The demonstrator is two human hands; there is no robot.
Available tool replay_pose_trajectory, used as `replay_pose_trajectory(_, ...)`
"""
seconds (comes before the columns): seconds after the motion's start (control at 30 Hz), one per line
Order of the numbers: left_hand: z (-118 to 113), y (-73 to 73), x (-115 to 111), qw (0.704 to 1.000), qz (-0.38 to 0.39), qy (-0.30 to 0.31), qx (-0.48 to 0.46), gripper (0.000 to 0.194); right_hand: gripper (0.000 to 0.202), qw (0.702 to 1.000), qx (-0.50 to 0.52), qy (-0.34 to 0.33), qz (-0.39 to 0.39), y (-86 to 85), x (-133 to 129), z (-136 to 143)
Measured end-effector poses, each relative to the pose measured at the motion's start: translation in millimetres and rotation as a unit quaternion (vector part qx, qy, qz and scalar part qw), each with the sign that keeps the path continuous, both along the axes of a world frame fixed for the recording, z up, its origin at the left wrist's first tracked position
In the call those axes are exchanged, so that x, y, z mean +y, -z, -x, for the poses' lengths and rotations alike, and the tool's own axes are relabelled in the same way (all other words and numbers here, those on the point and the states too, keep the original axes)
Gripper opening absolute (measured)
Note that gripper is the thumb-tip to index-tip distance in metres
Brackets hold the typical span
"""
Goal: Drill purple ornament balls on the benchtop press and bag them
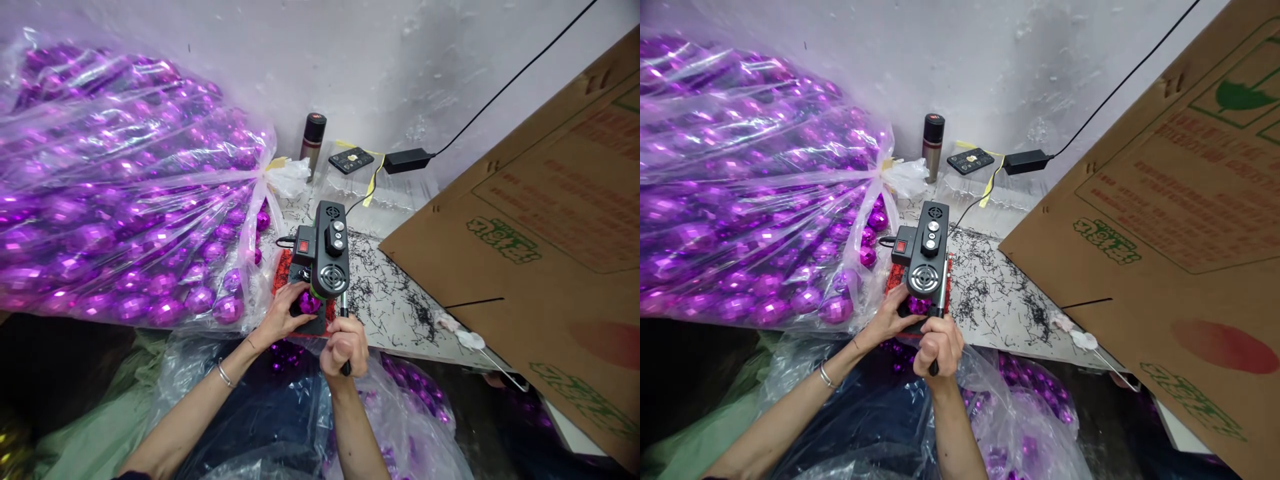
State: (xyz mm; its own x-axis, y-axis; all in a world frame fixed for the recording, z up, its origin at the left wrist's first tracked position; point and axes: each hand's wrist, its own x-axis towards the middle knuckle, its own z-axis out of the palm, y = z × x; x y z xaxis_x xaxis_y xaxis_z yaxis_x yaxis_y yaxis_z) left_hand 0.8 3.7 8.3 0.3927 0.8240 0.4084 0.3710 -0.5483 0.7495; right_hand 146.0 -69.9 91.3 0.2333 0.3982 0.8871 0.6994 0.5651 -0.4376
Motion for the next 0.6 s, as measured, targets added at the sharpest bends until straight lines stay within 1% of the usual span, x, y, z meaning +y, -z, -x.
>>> replay_pose_trajectory(0.2,0,0.5,1,1.000,0.016,-0.008,0.015,0.066,0.036,1.000,-0.017,0.013,0.007,7.7,0,-1)
replay_pose_trajectory(0.4,-1,1.6,1,1.000,0.020,-0.009,0.019,0.068,0.035,1.000,0.001,0.010,-0.008,15.8,2,0)
replay_pose_trajectory(0.6,-2,4.7,3,0.999,0.023,-0.019,0.019,0.069,0.036,0.999,0.030,-0.008,-0.019,16.5,5,2)
